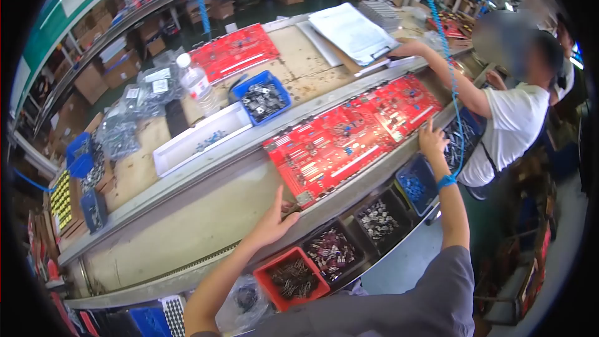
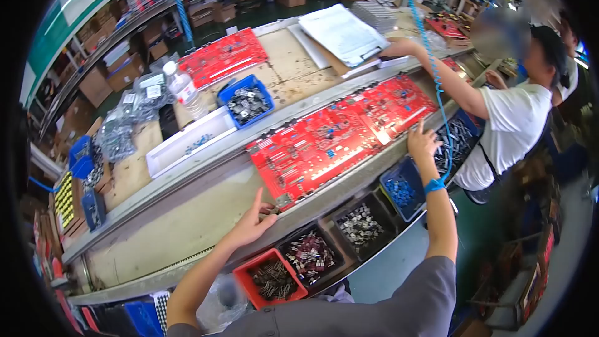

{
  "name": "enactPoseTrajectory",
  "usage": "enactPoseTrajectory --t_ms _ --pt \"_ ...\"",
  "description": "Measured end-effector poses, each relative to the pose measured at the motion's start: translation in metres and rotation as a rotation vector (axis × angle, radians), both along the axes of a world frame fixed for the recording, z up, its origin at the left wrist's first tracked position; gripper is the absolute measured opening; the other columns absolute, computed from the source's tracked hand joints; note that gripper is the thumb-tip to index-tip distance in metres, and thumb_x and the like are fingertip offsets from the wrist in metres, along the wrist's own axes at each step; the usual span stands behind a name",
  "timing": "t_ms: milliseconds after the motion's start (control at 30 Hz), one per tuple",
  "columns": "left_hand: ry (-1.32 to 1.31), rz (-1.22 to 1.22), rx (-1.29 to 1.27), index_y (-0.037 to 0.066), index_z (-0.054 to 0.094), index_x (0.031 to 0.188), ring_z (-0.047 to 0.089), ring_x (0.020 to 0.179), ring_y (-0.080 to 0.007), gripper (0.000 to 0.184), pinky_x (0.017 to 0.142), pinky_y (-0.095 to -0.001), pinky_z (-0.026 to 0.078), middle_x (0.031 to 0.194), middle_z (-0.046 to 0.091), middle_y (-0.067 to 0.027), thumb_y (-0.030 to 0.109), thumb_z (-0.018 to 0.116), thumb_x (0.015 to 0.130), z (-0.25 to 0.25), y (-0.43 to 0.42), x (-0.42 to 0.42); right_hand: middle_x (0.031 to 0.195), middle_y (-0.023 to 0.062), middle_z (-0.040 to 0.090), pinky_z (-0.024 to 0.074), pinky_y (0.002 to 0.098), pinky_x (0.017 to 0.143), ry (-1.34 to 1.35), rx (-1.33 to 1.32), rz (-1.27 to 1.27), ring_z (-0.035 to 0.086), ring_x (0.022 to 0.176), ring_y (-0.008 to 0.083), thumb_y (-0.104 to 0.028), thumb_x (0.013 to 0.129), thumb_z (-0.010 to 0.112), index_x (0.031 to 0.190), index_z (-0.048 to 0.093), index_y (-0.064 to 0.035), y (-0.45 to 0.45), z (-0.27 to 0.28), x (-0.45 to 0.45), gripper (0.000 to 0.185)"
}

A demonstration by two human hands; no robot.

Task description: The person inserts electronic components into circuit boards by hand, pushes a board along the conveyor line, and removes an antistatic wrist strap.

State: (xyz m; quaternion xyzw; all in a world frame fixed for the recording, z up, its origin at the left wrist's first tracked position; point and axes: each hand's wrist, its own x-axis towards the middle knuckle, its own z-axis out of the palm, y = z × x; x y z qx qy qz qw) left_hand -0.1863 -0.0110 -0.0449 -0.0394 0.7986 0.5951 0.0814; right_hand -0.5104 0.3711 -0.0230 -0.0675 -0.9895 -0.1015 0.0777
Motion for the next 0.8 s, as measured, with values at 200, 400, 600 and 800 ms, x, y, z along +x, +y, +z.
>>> enactPoseTrajectory --t_ms 200,400,600,800 --pt "-0.019 -0.010 -0.026 0.002 -0.004 0.143 0.051 0.107 -0.0261 0.087 0.084 -0.0351 0.046 0.119 0.049 -0.0187 0.030 0.058 0.088 -0.005 -0.001 0.000 0.123 0.0259 0.046 0.0294 0.0669 0.090 0.027 -0.024 0.002 0.046 0.114 0.0398 -0.051 0.089 0.037 0.143 0.020 -0.0182 0.003 -0.004 -0.002 0.065" --pt "-0.020 -0.001 -0.047 0.001 -0.002 0.143 0.051 0.108 -0.0251 0.086 0.083 -0.0343 0.046 0.118 0.051 -0.0181 0.030 0.058 0.088 -0.005 0.000 0.000 0.125 0.0257 0.045 0.0322 0.0654 0.088 0.036 -0.013 -0.014 0.046 0.114 0.0405 -0.050 0.090 0.038 0.143 0.022 -0.0171 0.003 -0.006 -0.005 0.065" --pt "-0.068 0.082 0.199 0.000 0.000 0.143 0.051 0.107 -0.0219 0.081 0.086 -0.0322 0.044 0.118 0.051 -0.0143 0.028 0.055 0.091 -0.010 -0.003 -0.001 0.121 0.0226 0.049 0.0369 0.0624 0.085 0.097 0.004 -0.010 0.051 0.110 0.0371 -0.049 0.089 0.040 0.132 0.035 -0.0011 0.005 -0.011 -0.006 0.065" --pt "-0.090 0.115 0.235 0.000 0.007 0.143 0.051 0.107 -0.0200 0.075 0.089 -0.0317 0.042 0.117 0.052 -0.0137 0.028 0.054 0.092 -0.006 -0.003 0.000 0.108 0.0159 0.054 0.0429 0.0583 0.077 0.191 0.076 0.015 0.055 0.102 0.0342 -0.050 0.088 0.042 0.110 0.048 0.0004 0.012 -0.021 -0.011 0.055"
